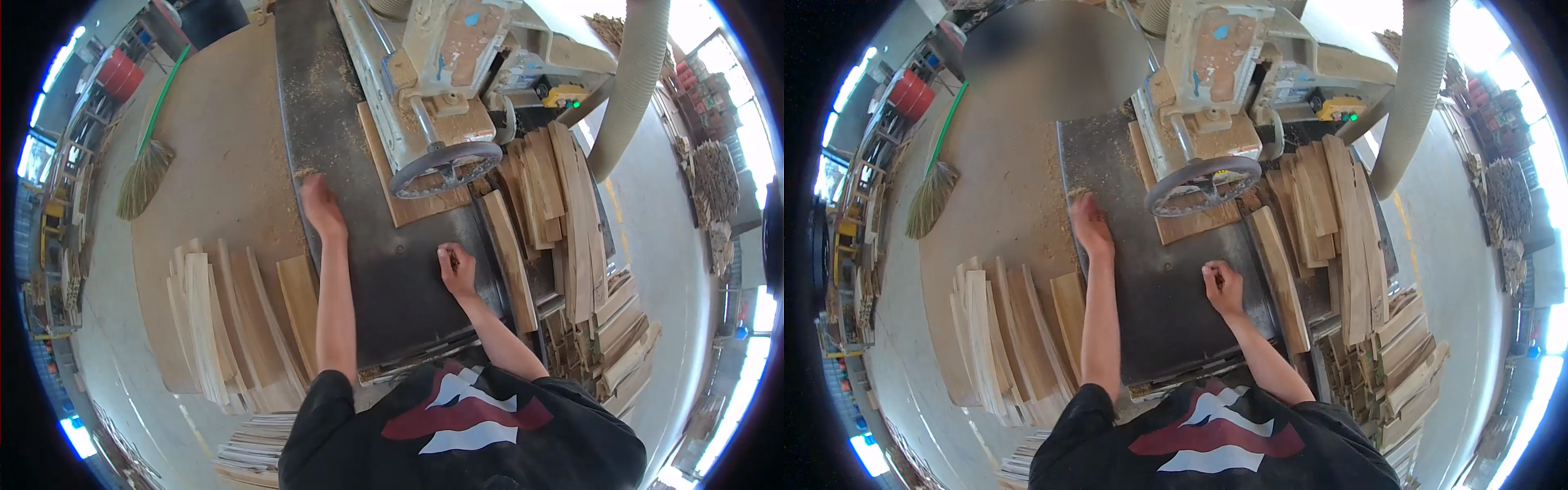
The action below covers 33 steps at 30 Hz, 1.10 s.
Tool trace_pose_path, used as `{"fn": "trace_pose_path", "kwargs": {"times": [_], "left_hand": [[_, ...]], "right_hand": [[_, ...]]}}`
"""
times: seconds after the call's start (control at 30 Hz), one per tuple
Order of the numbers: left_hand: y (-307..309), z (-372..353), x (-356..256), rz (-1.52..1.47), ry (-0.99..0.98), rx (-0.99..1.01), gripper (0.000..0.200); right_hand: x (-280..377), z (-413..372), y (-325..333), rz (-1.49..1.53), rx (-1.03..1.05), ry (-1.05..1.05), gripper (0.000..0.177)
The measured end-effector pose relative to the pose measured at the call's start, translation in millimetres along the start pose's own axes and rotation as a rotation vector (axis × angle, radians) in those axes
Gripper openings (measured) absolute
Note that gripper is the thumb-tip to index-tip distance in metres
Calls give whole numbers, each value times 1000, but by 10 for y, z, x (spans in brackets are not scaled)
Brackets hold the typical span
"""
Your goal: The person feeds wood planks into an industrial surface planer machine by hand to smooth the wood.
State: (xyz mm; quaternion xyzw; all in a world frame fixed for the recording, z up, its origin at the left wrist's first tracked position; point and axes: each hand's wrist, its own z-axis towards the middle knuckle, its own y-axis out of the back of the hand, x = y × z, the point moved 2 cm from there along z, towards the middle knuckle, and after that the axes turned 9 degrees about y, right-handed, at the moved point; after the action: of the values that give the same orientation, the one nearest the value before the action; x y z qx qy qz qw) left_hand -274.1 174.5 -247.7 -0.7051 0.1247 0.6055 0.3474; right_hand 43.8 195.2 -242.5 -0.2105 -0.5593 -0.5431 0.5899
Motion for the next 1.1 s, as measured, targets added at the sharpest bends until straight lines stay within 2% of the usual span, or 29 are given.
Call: {"fn": "trace_pose_path", "kwargs": {"times": [0.07, 0.1, 0.13, 0.2, 0.3, 0.43, 0.47, 0.53, 0.57, 0.63, 0.67, 0.73, 0.77, 0.87, 1.0, 1.1], "left_hand": [[117, 122, 245, -661, 39, -500, 81], [-86, 111, 436, -543, -42, -337, 92], [-322, 38, 532, -536, -33, -333, 92], [-771, -87, 595, -320, -82, -105, 91], [-816, -113, 515, -439, -24, -185, 89], [-735, -150, 503, -369, 22, -210, 86], [-691, -247, 435, -194, 50, -160, 73], [-644, -467, 335, 148, 103, -58, 50], [-602, -573, 386, -9, 47, -1, 41], [-490, -802, 406, 86, 37, 79, 43], [-469, -904, 356, 180, 27, 152, 46], [-443, -1014, 274, 254, 20, 181, 47], [-443, -1026, 236, 323, 11, 206, 48], [-427, -976, 261, 346, 92, 188, 43], [-414, -1025, 228, 439, 130, 124, 38], [-426, -1009, 271, 411, 64, 72, 35]], "right_hand": [[0, -44, -12, 14, -15, 11, 19], [-10, -43, -21, 52, -22, 8, 19], [-20, -37, -30, 90, -26, 8, 20], [12, -23, -18, 69, -16, 1, 20], [9, -11, 27, 49, 5, -20, 21], [-56, -9, -4, 14, -40, -108, 20], [-87, 43, -37, 20, -41, -105, 20], [-198, 198, -57, 18, -90, -305, 22], [-127, 324, -42, 18, -95, -302, 22], [-47, 473, -27, 346, -228, -572, 34], [-74, 499, -29, 348, -233, -578, 34], [-105, 551, -48, 441, -240, -553, 51], [-96, 516, -44, 406, -156, -547, 63], [-79, 465, -30, 382, -57, -546, 73], [-155, 516, -99, 266, 20, -535, 79], [-117, 615, -89, 146, 84, -514, 88]]}}
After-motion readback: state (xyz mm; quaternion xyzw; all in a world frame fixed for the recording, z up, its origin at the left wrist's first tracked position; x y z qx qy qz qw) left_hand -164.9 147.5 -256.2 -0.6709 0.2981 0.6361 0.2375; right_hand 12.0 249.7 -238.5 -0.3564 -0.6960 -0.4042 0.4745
